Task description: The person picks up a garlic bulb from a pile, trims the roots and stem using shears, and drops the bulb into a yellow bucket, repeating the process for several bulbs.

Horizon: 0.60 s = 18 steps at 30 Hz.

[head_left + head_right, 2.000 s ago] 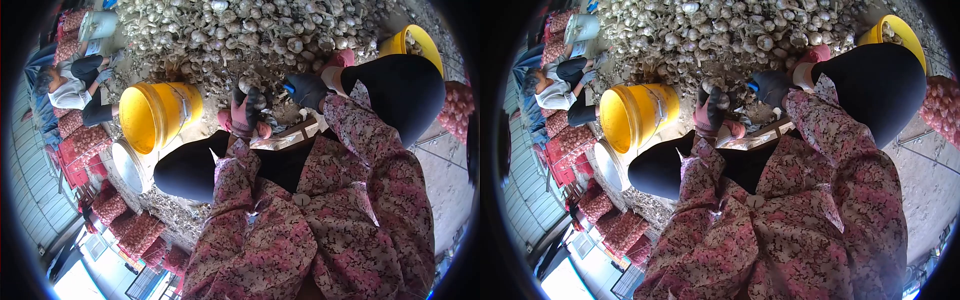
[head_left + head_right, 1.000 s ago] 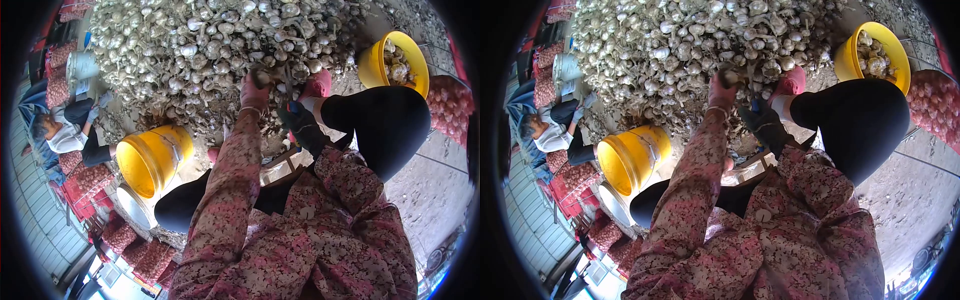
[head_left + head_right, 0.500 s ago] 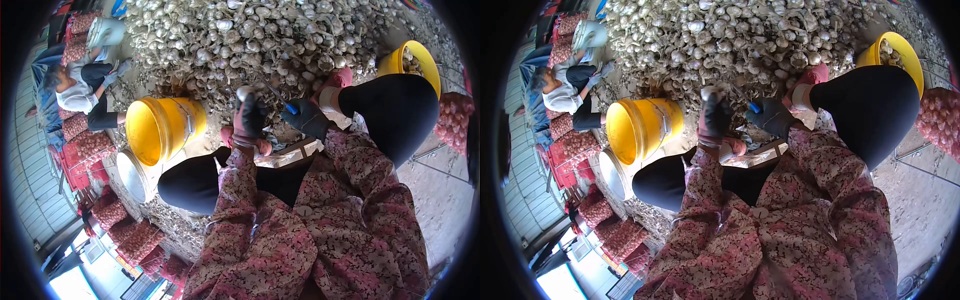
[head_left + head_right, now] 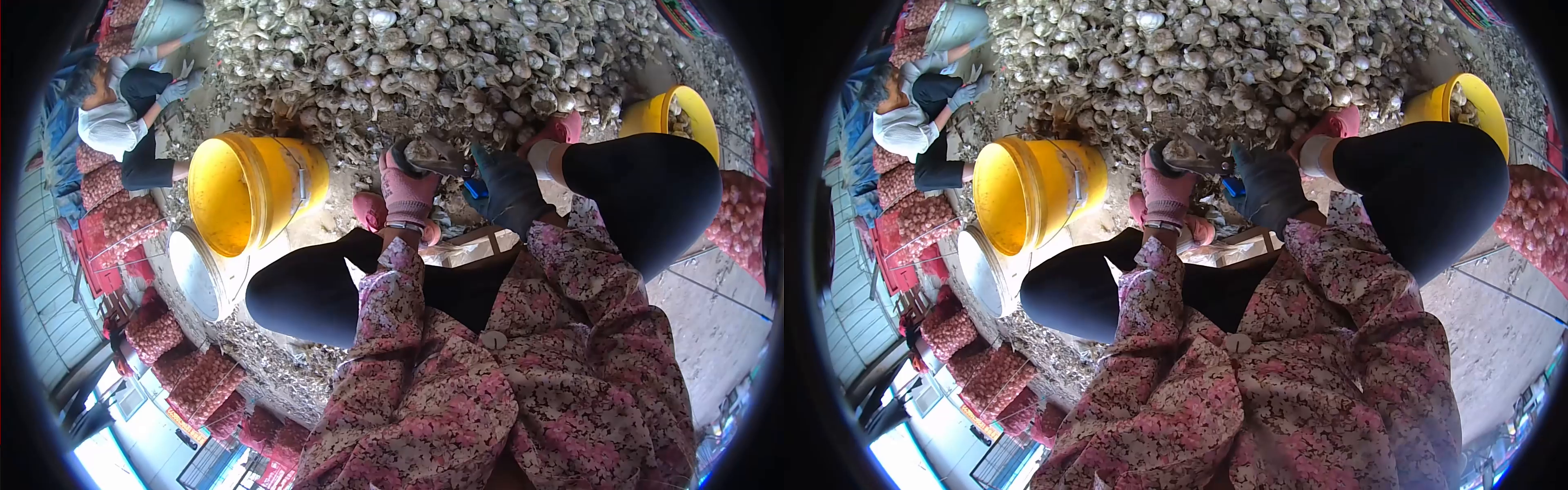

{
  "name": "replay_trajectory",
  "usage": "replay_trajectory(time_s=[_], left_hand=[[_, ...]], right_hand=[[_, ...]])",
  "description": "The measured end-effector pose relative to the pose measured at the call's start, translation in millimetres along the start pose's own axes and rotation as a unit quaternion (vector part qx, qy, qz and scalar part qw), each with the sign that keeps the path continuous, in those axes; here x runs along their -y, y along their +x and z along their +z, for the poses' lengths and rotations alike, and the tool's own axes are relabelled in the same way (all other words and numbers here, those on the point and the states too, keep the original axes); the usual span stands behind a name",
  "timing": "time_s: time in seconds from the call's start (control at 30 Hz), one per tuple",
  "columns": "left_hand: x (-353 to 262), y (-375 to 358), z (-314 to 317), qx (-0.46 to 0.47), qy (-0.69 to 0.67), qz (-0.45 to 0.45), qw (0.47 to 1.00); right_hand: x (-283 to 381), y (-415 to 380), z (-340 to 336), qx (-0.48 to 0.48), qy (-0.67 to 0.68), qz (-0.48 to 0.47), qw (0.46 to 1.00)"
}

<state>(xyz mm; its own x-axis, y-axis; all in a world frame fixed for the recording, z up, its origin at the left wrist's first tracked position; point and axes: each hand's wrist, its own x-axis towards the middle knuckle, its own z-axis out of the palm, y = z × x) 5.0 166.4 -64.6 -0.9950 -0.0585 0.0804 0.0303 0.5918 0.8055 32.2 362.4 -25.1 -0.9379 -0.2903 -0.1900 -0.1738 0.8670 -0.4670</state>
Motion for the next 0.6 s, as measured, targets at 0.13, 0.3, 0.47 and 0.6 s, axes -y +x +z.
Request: replay_trajectory(time_s=[0.13, 0.3, 0.47, 0.6], left_hand=[[-11, -2, -3, 0.056, 0.063, -0.115, 0.990], [8, -10, 7, 0.052, -0.183, -0.212, 0.959], [-6, -9, 2, 0.076, 0.013, -0.172, 0.982], [-13, -13, -3, 0.110, 0.056, -0.151, 0.981]], right_hand=[[3, 1, 4, 0.051, -0.035, 0.024, 0.998], [-2, 5, 11, 0.070, -0.007, 0.008, 0.997], [0, -6, 15, 0.050, 0.047, -0.004, 0.998], [-6, -12, 25, 0.028, 0.073, -0.007, 0.997]])
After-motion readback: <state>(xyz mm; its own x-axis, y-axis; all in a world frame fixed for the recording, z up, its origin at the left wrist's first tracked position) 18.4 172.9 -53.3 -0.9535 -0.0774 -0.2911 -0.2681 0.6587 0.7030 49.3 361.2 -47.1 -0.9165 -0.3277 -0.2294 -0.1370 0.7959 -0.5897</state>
